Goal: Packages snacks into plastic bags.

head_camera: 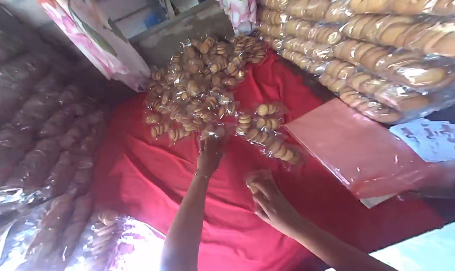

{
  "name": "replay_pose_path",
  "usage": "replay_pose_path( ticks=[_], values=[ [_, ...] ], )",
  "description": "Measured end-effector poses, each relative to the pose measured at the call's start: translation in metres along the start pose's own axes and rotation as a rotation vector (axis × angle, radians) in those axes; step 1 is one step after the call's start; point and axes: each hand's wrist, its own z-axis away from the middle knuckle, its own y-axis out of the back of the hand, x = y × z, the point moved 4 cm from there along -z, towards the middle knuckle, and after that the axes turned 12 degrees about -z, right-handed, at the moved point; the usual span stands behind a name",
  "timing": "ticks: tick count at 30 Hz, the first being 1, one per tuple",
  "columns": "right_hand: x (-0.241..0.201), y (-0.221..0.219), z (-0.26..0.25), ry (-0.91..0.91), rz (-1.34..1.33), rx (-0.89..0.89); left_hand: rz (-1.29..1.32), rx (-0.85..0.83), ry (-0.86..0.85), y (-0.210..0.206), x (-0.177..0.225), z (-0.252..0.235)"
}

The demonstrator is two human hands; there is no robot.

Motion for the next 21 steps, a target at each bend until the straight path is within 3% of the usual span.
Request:
replay_pose_path(
  ticks=[4, 6, 8, 11, 13, 15, 17, 21],
  values=[
    [0.032, 0.057, 0.045, 0.092, -0.079, 0.160, -0.120, -0.237, 0.198, 0.025, 0.059, 0.063],
    [0.041, 0.089, 0.046, -0.060, -0.391, 0.193, -0.111, -0.266, 0.212, 0.035, 0.059, 0.070],
    [0.059, 0.114, 0.038, -0.286, -0.760, 0.226, -0.107, -0.271, 0.053, 0.026, 0.051, 0.062],
    [0.089, 0.119, 0.044, -0.652, -1.084, 0.342, 0.026, -0.348, -0.114, 0.005, 0.043, 0.051],
    [0.098, 0.113, 0.052, -0.781, -1.181, 0.427, 0.203, -0.218, -0.088, 0.028, 0.031, 0.030],
    [0.100, 0.107, 0.068, -0.813, -1.113, 0.402, 0.257, -0.103, -0.050, 0.055, 0.019, -0.008],
    [0.100, 0.105, 0.080, -0.773, -0.898, 0.314, 0.142, -0.015, -0.051, 0.069, 0.008, -0.054],
    [0.080, 0.117, 0.079, -0.423, -0.238, 0.376, -0.075, 0.037, -0.173, 0.047, -0.014, -0.131]
  ],
)
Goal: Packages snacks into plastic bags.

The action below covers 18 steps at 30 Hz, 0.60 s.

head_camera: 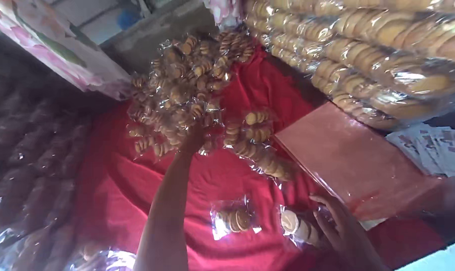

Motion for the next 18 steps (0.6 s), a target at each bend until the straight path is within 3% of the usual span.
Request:
replay_pose_path(
  ticks=[3, 8, 11, 13, 16, 18],
  values=[
    [-0.029, 0.001, -0.015, 0.101, -0.026, 0.008, -0.023, -0.115, 0.001, -0.009, -0.002, -0.004],
    [-0.062, -0.059, -0.055, -0.044, -0.484, -0.150, 0.171, -0.199, -0.245, 0.011, 0.038, 0.071],
    [-0.094, -0.099, -0.088, -0.193, -0.521, -0.327, 0.317, -0.075, -0.412, 0.042, 0.079, 0.130],
    [-0.114, -0.114, -0.096, -0.328, -0.593, -0.468, 0.291, 0.159, -0.492, 0.056, 0.104, 0.162],
    [-0.131, -0.123, -0.088, -0.386, -0.788, -0.579, 0.444, 0.460, -0.225, 0.052, 0.103, 0.202],
    [-0.132, -0.117, -0.075, -0.346, -0.855, -0.562, 0.890, 0.318, 0.032, 0.031, 0.096, 0.231]
  ],
)
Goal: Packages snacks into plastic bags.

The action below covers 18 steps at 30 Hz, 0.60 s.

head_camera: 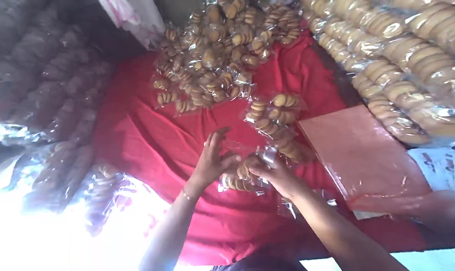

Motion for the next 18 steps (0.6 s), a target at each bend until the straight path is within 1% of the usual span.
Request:
replay_pose_path(
  ticks=[1, 2, 3, 4, 5, 7, 9, 10, 12, 14, 16, 18],
  values=[
    [0.001, -0.001, 0.007, 0.020, -0.013, -0.004, 0.239, -0.057, 0.166, -0.005, -0.005, 0.018],
    [0.003, -0.001, 0.015, 0.042, -0.017, -0.026, 0.473, -0.081, 0.295, -0.014, -0.007, 0.036],
    [0.007, -0.001, 0.022, 0.071, -0.010, -0.088, 0.668, -0.086, 0.379, -0.026, -0.006, 0.052],
    [0.010, -0.001, 0.028, 0.094, -0.014, -0.168, 0.807, -0.096, 0.410, -0.036, -0.005, 0.065],
    [0.014, 0.000, 0.033, 0.104, -0.035, -0.239, 0.890, -0.102, 0.414, -0.043, -0.002, 0.076],
    [0.024, 0.005, 0.044, 0.068, -0.116, -0.297, 0.950, -0.059, 0.393, -0.051, 0.005, 0.094],
    [0.030, 0.009, 0.055, 0.040, -0.190, -0.239, 0.989, -0.028, 0.385, -0.054, 0.014, 0.111],
    [0.031, 0.007, 0.062, 0.059, -0.184, -0.202, 1.013, -0.050, 0.361, -0.056, 0.019, 0.119],
    [0.029, -0.001, 0.075, 0.183, -0.082, -0.182, 1.038, -0.111, 0.322, -0.057, 0.030, 0.134],
    [0.025, -0.007, 0.089, 0.310, 0.047, -0.195, 1.068, -0.115, 0.303, -0.054, 0.039, 0.143],
    [0.022, -0.012, 0.099, 0.354, 0.047, -0.245, 1.134, -0.056, 0.287, -0.047, 0.038, 0.150],
    [0.021, -0.016, 0.102, 0.379, 0.010, -0.250, 1.187, -0.076, 0.247, -0.039, 0.034, 0.156]
  ],
)
